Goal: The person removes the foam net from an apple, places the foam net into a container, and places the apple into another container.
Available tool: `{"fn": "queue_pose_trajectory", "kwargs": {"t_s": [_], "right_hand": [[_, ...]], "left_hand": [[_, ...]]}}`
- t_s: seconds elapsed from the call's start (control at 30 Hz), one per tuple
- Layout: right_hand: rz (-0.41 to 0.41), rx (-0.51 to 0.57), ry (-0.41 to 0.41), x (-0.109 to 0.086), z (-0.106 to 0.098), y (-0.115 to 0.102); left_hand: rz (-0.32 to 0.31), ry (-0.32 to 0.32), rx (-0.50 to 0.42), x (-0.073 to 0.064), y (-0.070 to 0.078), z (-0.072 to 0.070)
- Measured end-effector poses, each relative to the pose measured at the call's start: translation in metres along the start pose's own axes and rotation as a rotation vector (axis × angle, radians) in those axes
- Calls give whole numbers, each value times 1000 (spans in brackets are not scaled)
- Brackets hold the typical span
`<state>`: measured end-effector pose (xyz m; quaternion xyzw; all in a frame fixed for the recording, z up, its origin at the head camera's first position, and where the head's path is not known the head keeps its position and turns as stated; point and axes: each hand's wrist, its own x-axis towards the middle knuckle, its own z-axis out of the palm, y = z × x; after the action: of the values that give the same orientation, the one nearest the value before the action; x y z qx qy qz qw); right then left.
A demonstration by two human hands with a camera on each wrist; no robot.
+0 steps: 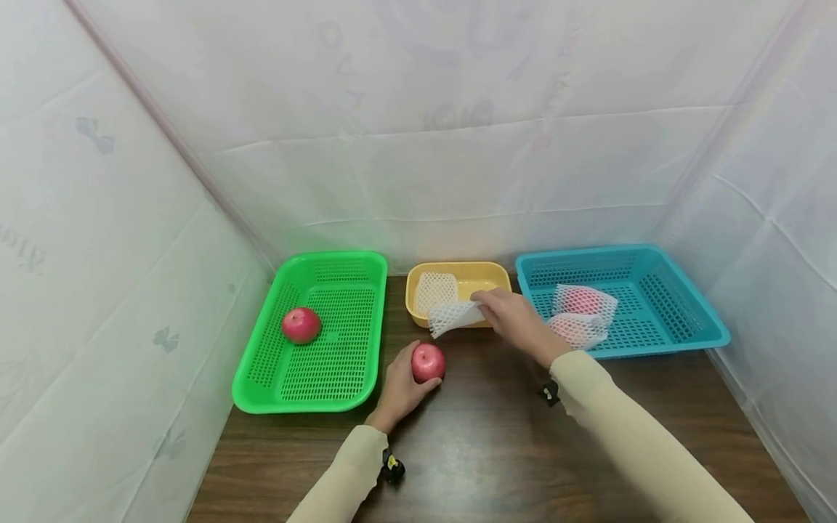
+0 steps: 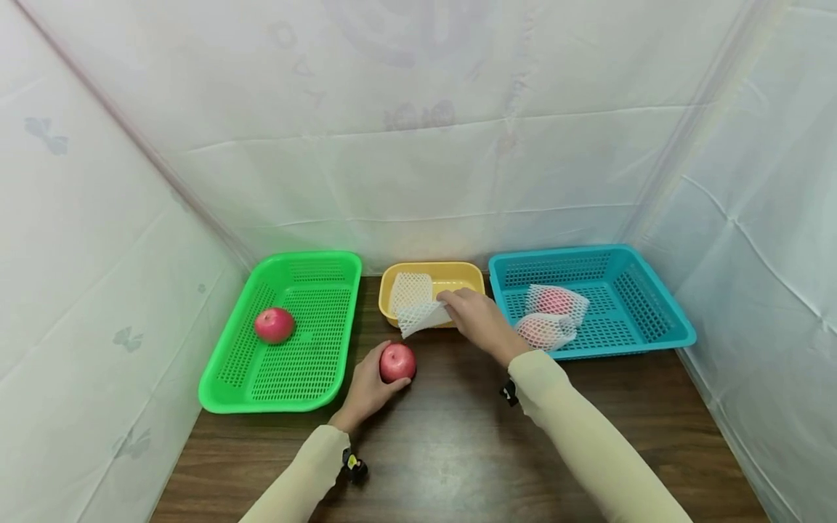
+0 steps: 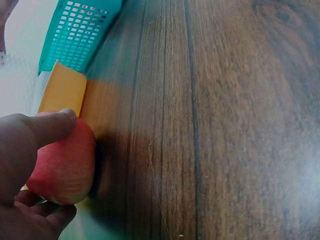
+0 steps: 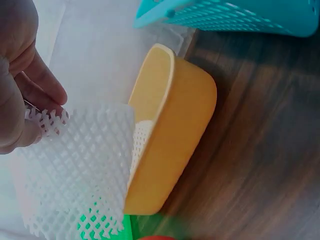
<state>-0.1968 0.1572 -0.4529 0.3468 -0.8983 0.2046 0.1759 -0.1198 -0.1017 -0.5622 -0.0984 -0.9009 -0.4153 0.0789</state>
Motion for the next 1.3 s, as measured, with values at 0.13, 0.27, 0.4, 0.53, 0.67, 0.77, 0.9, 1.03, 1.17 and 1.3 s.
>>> {"fn": "queue_pose_trajectory", "kwargs": {"t_s": [0.13,0.27,0.4,0.53,0.67,0.77,0.9,1.03,1.17,1.3], "right_hand": [[29,20,-11,5,-3,3],[58,54,1,8,-4,5],[77,52,30,11,-1,9],[116,52,52,16,3,13],[173,75,81,20,9,20],[242,114,83,22,14,25],[345,180,55,24,19,31],[401,216,46,25,24,35],[430,224,50,26,27,37],[463,227,36,28,33,40]], "left_hand": [[-6,-5,2,0,0,0],[-15,-16,-1,0,1,-1],[-2,-12,1,-1,2,-2],[5,-8,1,-1,3,-3],[4,-8,2,-1,4,-3],[6,-6,2,-1,4,-3],[-2,-9,1,-2,4,-3],[-13,-16,3,-2,4,-3],[-11,-16,4,-1,5,-2],[-8,-9,5,-2,5,-2]]}}
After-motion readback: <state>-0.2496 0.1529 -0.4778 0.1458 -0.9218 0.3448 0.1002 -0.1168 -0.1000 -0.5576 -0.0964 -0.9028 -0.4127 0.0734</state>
